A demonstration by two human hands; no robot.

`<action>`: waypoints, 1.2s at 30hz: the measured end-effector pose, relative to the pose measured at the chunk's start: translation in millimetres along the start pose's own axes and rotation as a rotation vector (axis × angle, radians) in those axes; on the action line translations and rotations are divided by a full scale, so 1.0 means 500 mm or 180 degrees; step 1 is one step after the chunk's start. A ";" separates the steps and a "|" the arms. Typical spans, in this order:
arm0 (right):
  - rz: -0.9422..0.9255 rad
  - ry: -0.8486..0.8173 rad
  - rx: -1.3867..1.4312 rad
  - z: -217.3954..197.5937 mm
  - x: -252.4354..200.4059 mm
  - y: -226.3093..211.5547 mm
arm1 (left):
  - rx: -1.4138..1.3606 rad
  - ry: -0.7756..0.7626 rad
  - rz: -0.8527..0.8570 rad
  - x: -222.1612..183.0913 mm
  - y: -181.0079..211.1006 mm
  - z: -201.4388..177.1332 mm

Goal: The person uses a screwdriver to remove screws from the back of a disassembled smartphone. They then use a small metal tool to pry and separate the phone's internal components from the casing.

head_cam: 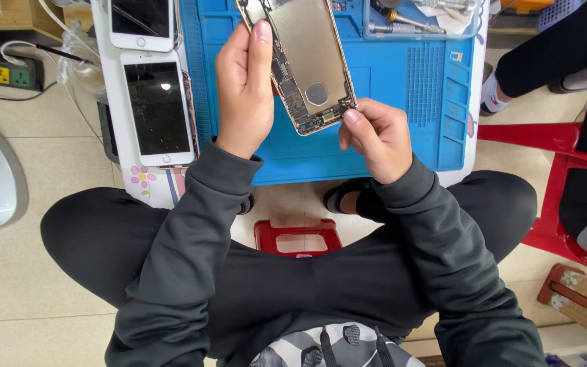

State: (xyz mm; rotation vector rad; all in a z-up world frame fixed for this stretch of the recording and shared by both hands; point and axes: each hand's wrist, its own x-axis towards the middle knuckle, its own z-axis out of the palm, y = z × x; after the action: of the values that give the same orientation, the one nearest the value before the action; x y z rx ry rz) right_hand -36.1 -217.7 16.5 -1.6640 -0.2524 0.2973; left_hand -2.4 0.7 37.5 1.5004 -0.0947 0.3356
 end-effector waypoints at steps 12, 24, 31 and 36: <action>-0.0203 -0.0002 0.0010 0.010 -0.016 -0.016 | -0.0128 0.0029 -0.0334 0.000 0.028 -0.004; -0.0235 0.0096 -0.0097 0.014 -0.021 -0.014 | -0.0117 -0.0172 -0.0166 -0.002 0.066 -0.001; -0.0225 0.0124 -0.0118 0.014 -0.025 -0.011 | -0.0438 -0.0313 -0.0220 -0.015 0.061 0.001; -0.0262 0.0047 -0.0278 0.015 -0.021 -0.016 | -0.0360 -0.0327 -0.0102 -0.013 0.058 0.001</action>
State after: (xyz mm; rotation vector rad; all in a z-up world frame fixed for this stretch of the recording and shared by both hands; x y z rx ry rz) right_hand -48.4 -213.1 24.2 -1.7363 -0.3259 0.2146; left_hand -16.3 0.1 63.7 1.4054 -0.1685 0.2239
